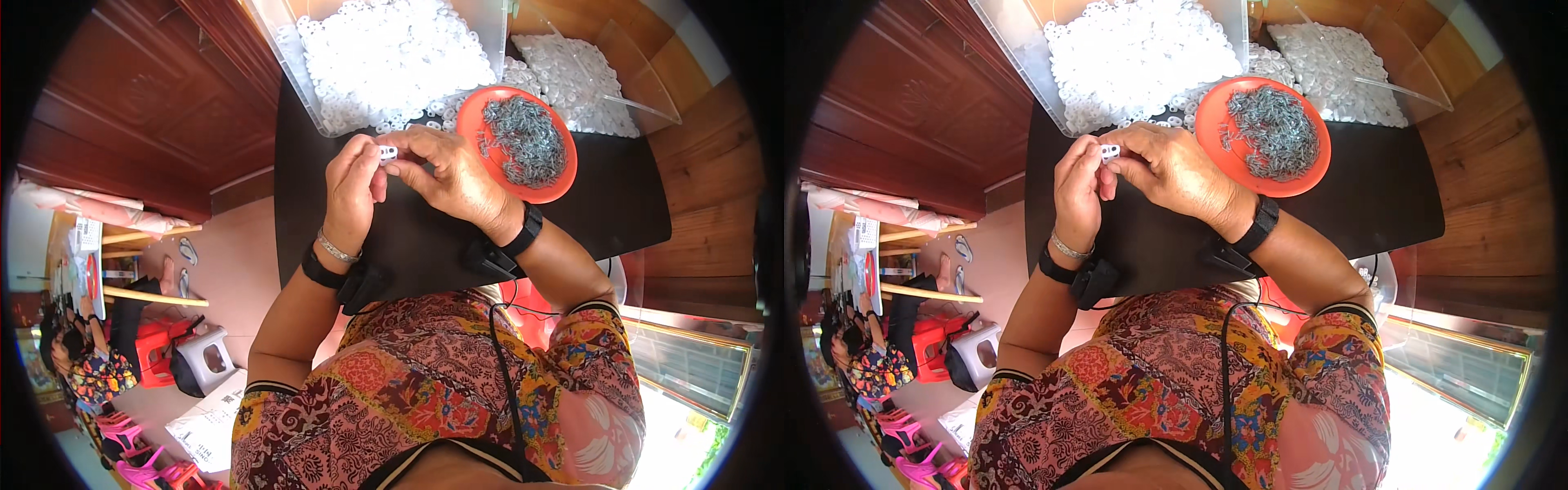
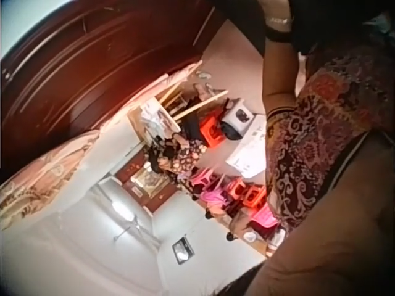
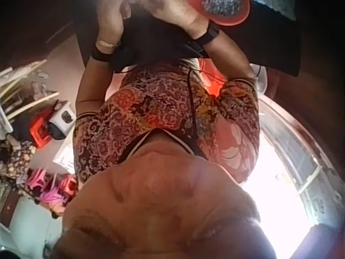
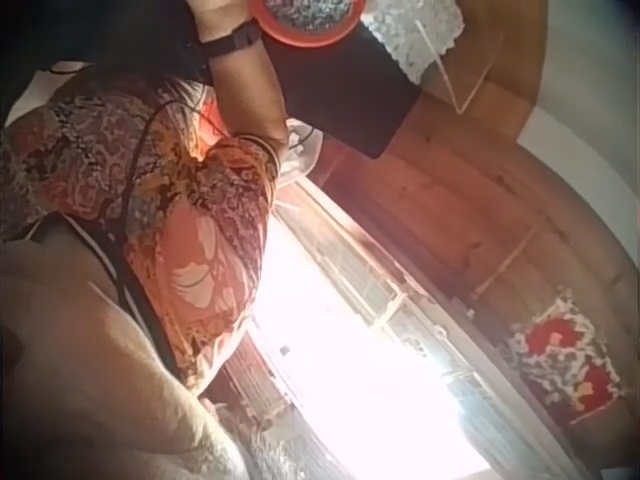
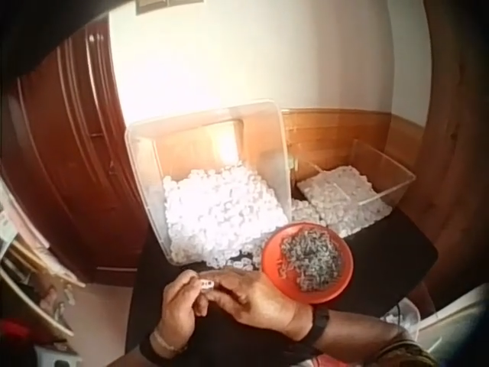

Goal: Assembling small white plastic parts by inserting tiny metal components into them by hand.

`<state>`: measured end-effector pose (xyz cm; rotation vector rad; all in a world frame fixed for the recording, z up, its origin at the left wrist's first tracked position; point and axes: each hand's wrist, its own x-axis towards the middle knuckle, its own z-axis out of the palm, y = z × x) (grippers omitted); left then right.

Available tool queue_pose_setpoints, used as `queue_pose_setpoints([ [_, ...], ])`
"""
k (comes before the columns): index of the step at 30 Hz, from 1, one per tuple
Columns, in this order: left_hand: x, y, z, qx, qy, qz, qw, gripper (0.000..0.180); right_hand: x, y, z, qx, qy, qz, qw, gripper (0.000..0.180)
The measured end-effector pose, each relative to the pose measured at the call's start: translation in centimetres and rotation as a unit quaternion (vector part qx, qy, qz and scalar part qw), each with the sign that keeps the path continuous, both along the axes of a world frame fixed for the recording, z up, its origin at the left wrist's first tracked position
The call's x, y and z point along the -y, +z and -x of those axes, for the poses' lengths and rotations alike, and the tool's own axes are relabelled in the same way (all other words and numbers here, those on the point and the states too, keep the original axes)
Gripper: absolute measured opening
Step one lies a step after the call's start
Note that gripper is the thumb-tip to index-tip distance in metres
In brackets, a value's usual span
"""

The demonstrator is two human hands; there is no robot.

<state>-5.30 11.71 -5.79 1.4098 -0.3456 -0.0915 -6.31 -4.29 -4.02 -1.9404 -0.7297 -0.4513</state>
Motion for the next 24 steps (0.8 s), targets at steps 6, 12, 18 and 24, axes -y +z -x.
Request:
queue_pose_setpoints([
  [6, 0.2, -0.3, -0.2, 0.002, -0.013, -0.019, 1.000, 0.028, 0.3, 0.6, 0.4, 0.001, -0.025, 0.051, 0.998, 0.025],
  [12, 0.7, -0.8, -0.2, 0.037, 0.020, -0.040, 0.998, 0.025, 0.2, -0.2, 0.2, 0.058, -0.049, 0.103, 0.992, 0.016],
  [18, 0.6, -1.1, 0.0, 0.039, 0.010, -0.034, 0.999, 0.025, 0.1, -0.7, 0.3, 0.063, -0.045, 0.093, 0.993, 0.013],
  [24, 0.4, -0.5, 0.5, 0.014, -0.017, 0.006, 1.000, 0.025, 0.3, 0.1, 0.8, 0.087, -0.031, 0.103, 0.990, 0.013],
])
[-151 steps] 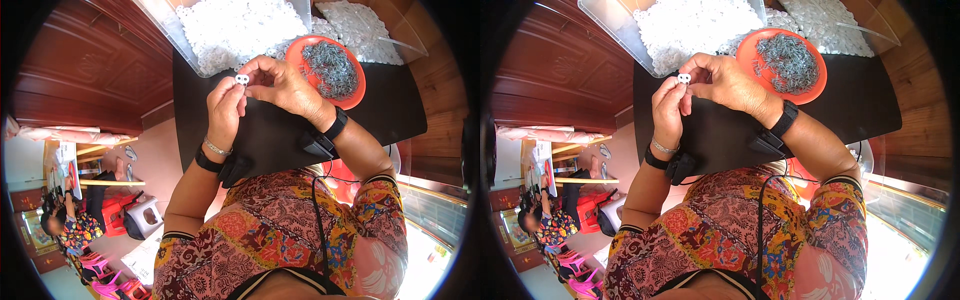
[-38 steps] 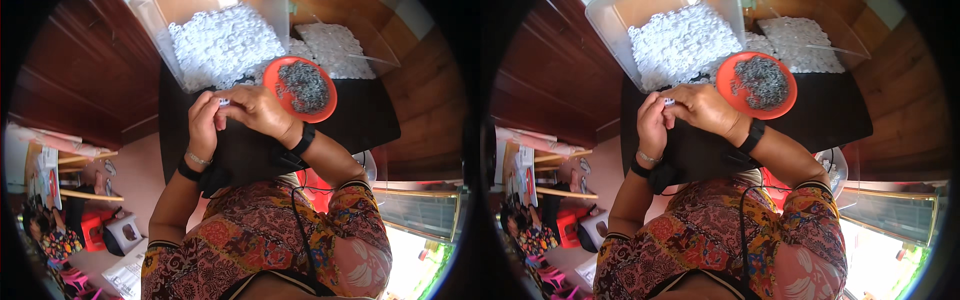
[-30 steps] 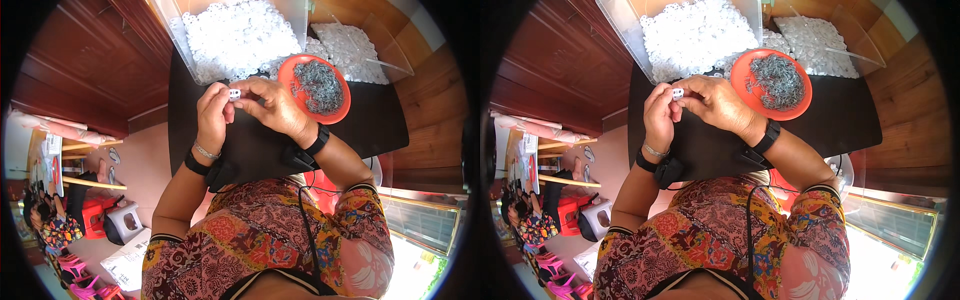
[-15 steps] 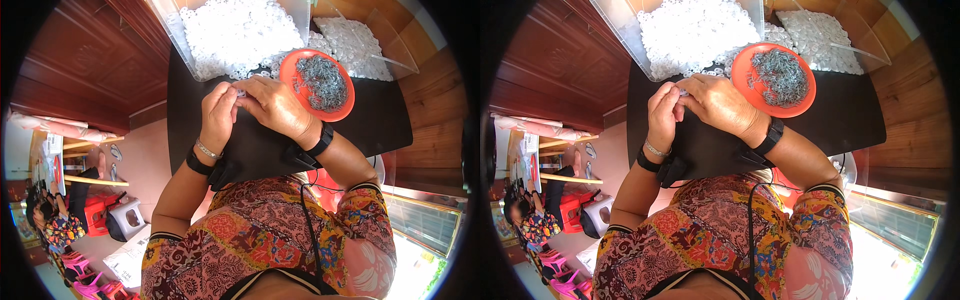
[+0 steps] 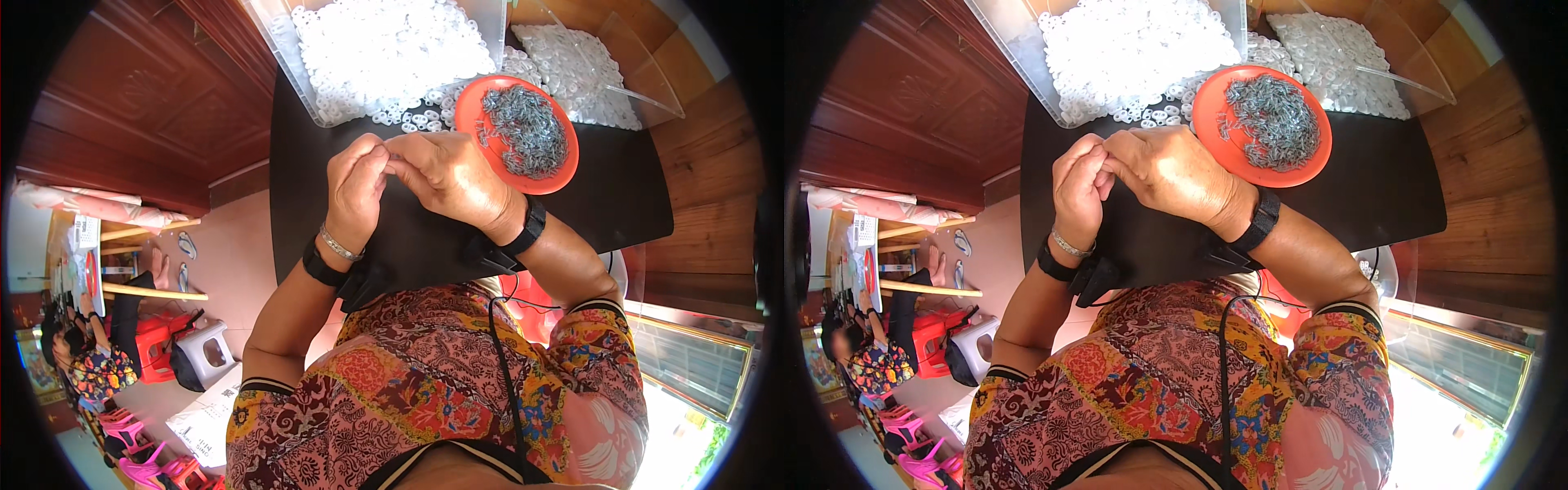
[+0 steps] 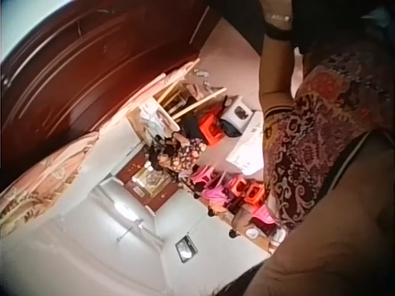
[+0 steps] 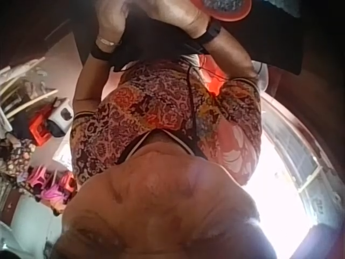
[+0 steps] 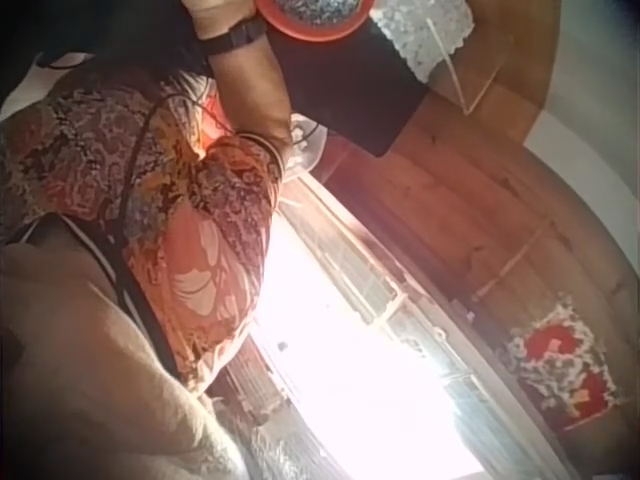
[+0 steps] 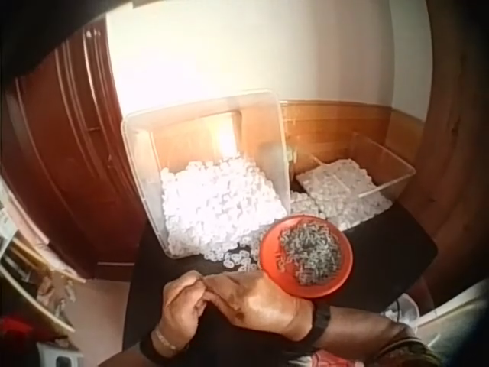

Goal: Assembling small white plastic parts by inserting tiny metal components into them by hand.

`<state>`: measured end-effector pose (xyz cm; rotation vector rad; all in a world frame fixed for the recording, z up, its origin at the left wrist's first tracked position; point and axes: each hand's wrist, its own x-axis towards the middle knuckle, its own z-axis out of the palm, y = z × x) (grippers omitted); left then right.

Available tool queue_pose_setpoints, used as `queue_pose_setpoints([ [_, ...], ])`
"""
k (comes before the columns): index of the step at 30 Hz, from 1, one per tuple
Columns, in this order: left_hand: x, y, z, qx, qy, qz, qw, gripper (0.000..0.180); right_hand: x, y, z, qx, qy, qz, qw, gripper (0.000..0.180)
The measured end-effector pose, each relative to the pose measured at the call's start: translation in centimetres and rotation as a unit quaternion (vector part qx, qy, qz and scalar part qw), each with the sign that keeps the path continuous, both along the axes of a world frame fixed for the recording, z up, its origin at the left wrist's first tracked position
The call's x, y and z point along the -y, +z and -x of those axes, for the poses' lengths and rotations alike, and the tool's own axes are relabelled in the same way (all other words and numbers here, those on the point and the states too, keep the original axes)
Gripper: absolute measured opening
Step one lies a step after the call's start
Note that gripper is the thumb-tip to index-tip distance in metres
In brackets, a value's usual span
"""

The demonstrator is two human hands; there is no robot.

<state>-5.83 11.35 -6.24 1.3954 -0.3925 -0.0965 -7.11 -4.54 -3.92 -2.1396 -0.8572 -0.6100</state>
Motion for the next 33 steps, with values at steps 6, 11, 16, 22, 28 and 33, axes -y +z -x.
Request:
queue_pose_setpoints([
  [6, 0.5, 0.2, -0.1, 0.036, 0.016, -0.015, 0.999, 0.028, -0.2, -0.1, -0.1, 0.001, -0.005, -0.074, 0.997, 0.012],
  [11, 0.2, -0.5, -0.7, 0.036, 0.032, -0.057, 0.997, 0.026, 0.2, 0.0, -0.6, -0.068, -0.021, -0.080, 0.994, 0.013],
  [16, 0.0, -0.6, -1.1, 0.016, 0.052, 0.007, 0.999, 0.022, 3.7, 3.9, -1.3, 0.023, -0.149, -0.093, 0.984, 0.011],
  [22, -0.1, -0.5, -1.2, 0.010, 0.044, 0.000, 0.999, 0.024, 14.7, 12.2, -5.2, 0.251, -0.434, 0.137, 0.854, 0.026],
  [28, -0.4, -0.3, -1.1, 0.018, 0.045, -0.004, 0.999, 0.022, 16.4, 10.3, -5.0, 0.147, -0.446, 0.168, 0.867, 0.016],
  [33, 0.0, -0.9, -1.3, 0.010, 0.028, 0.000, 1.000, 0.022, 11.8, 3.9, -3.9, -0.091, -0.193, 0.137, 0.967, 0.016],
])
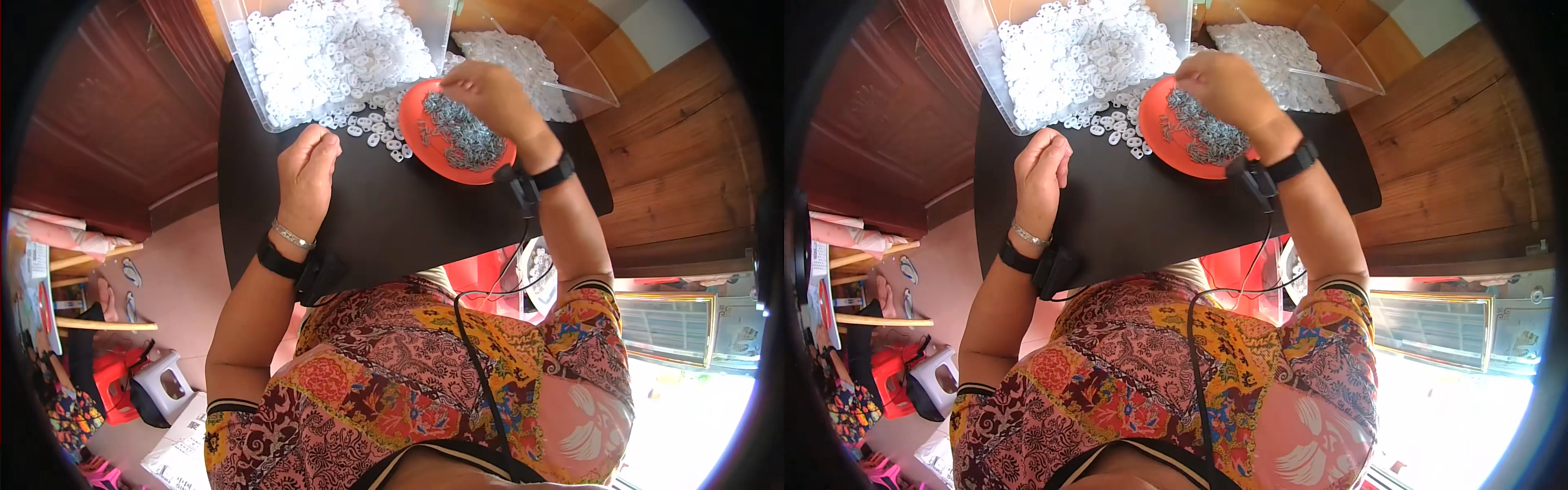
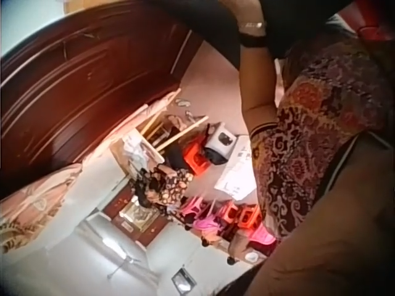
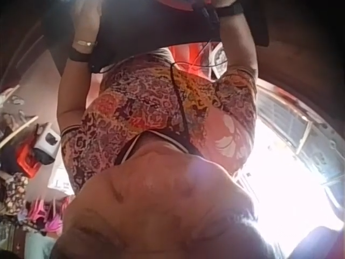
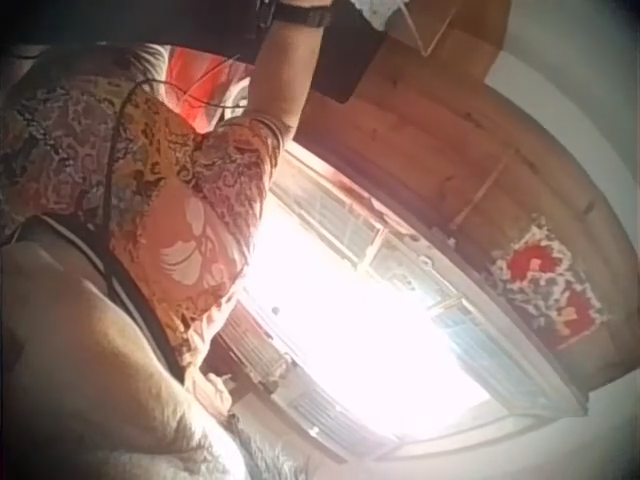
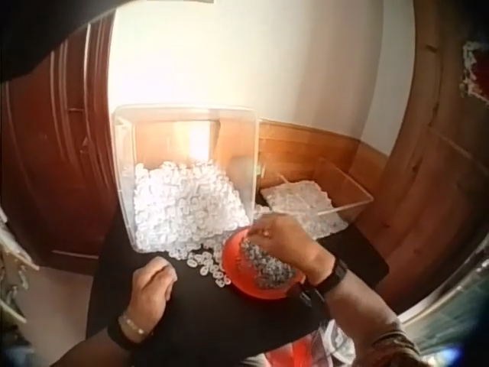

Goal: Assembling small white plastic parts by inserting tiny metal components into them by hand.

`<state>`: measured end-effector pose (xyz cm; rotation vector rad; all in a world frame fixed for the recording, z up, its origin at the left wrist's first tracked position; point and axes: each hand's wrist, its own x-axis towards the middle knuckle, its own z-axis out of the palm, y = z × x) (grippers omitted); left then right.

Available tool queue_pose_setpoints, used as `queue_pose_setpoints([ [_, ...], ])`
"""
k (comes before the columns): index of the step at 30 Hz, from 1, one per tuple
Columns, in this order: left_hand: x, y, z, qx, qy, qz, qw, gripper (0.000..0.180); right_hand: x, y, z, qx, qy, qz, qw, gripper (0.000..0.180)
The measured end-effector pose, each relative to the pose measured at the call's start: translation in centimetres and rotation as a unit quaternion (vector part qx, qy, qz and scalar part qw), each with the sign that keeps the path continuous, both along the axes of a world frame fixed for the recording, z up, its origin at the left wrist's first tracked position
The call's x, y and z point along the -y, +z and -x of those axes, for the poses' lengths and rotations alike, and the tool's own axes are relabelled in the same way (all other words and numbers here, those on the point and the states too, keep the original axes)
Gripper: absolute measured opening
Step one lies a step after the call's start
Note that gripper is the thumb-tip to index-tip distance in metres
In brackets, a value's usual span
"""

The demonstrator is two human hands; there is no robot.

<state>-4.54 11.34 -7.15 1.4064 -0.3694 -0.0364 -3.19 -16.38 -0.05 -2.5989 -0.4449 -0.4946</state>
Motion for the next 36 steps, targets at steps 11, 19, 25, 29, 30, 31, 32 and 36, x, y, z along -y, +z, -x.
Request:
queue_pose_setpoints([
  [11, 0.2, 0.0, -0.3, -0.002, 0.007, -0.014, 1.000, 0.020, -0.6, -4.9, -1.0, -0.148, 0.028, 0.195, 0.969, 0.014],
  [19, 0.2, 0.0, -0.1, -0.015, -0.003, -0.008, 1.000, 0.020, -2.2, -4.5, -0.4, -0.097, 0.008, 0.308, 0.946, 0.010],
  [25, 0.1, -0.2, -0.2, -0.022, -0.003, -0.017, 1.000, 0.020, -0.8, -3.9, 0.2, -0.138, 0.026, 0.291, 0.946, 0.007],
  [29, 0.4, -0.1, -0.3, -0.015, -0.011, -0.023, 1.000, 0.020, 1.0, -5.2, -0.7, -0.126, 0.027, 0.233, 0.964, 0.009],
  [30, 0.4, -0.2, -0.4, -0.013, -0.012, -0.029, 0.999, 0.020, 1.0, -5.3, -0.8, -0.114, 0.028, 0.205, 0.972, 0.010],
  [31, 0.4, -0.2, -0.4, -0.011, -0.012, -0.034, 0.999, 0.020, 0.9, -5.3, -0.8, -0.114, 0.027, 0.205, 0.972, 0.010],
  [32, 0.4, -0.3, -0.4, -0.011, -0.013, -0.034, 0.999, 0.020, 0.6, -5.2, -0.9, -0.115, 0.020, 0.192, 0.974, 0.010],
  [36, 0.2, -0.4, -0.4, -0.015, -0.008, -0.024, 1.000, 0.020, -2.8, -2.9, -0.5, -0.193, -0.019, 0.229, 0.954, 0.013],
])
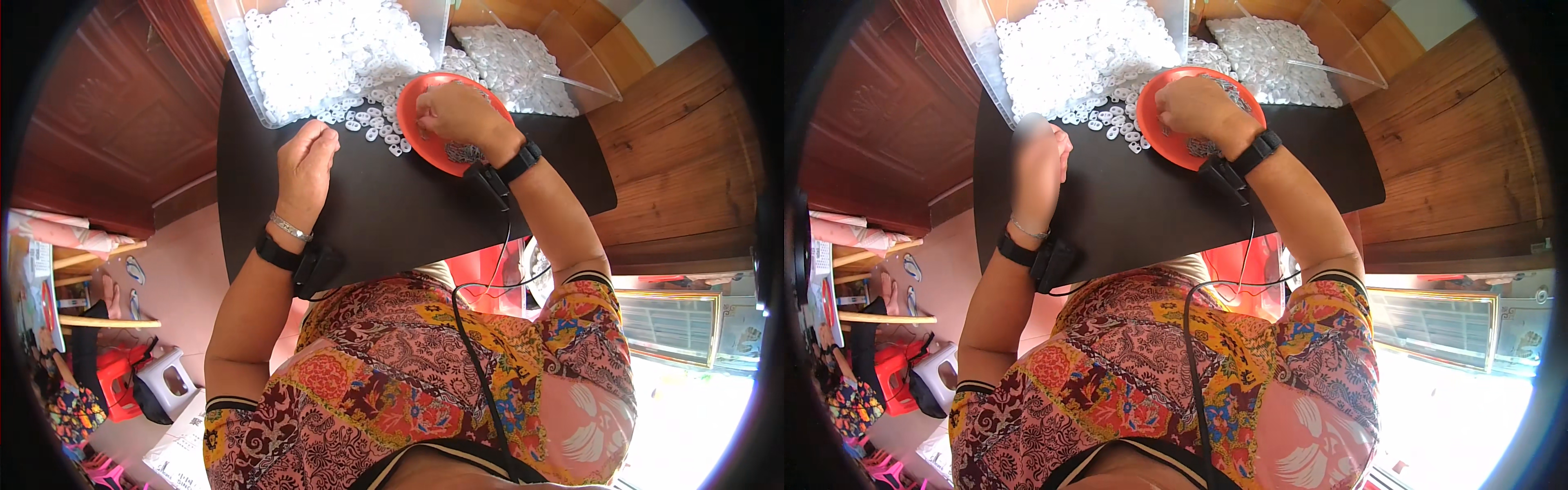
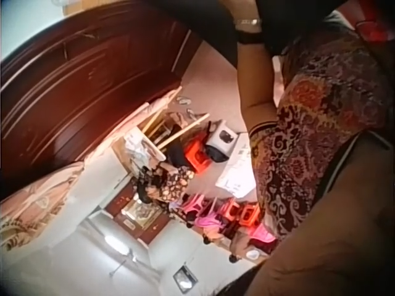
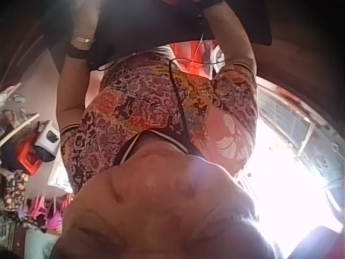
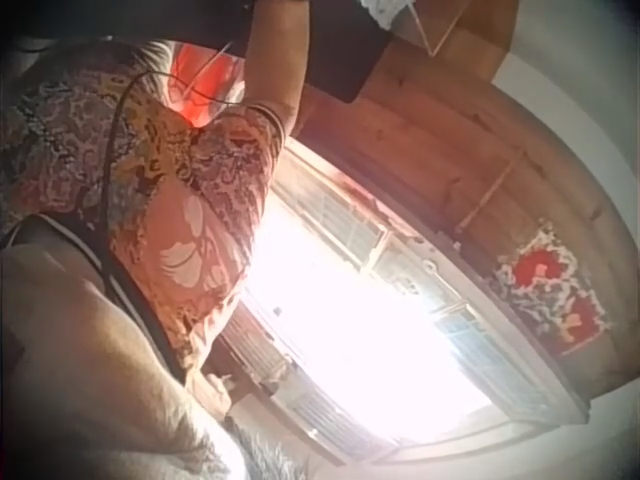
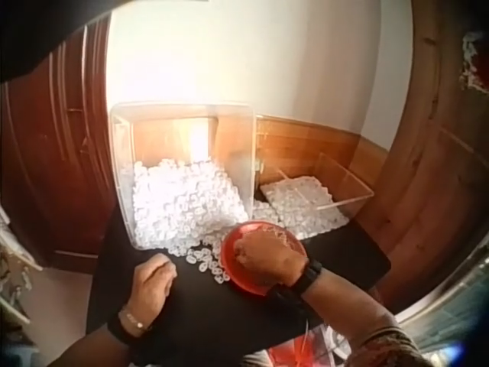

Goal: Assembling small white plastic parts by inserting tiny metal components into them by hand.

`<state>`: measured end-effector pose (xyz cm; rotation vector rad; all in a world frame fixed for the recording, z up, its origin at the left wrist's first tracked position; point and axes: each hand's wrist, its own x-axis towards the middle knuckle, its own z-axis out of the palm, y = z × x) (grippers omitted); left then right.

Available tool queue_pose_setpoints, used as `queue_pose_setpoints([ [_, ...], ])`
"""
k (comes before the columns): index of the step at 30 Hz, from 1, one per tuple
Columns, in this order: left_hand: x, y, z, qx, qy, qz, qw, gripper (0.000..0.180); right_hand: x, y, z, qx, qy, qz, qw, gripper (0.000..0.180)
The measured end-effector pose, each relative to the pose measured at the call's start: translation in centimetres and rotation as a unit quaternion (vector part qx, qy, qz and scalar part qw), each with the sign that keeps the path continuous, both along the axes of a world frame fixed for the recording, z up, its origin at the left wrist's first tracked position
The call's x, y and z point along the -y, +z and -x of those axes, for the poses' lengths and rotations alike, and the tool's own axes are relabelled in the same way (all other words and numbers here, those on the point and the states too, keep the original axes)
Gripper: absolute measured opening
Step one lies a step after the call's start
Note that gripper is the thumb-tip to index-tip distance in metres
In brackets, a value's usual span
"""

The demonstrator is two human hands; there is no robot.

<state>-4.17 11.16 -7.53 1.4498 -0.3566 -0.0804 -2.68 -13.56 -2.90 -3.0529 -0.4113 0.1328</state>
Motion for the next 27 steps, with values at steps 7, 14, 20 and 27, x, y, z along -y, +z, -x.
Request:
queue_pose_setpoints([
  [7, -0.1, 0.0, -0.4, 0.018, 0.024, -0.021, 0.999, 0.022, 0.8, -1.4, -0.7, 0.031, 0.008, -0.018, 0.999, 0.012],
  [14, -0.4, -0.7, -1.8, 0.130, 0.094, -0.094, 0.983, 0.022, -0.4, -1.4, -1.0, 0.027, -0.018, 0.022, 0.999, 0.016],
  [20, -0.1, -0.6, -2.5, 0.216, 0.142, -0.161, 0.952, 0.024, 1.7, -1.9, -2.5, 0.045, -0.012, 0.028, 0.999, 0.018],
  [27, 0.8, -0.1, -1.5, 0.225, 0.116, -0.196, 0.947, 0.024, 3.7, -0.5, 0.4, 0.105, -0.059, -0.298, 0.947, 0.018],
])
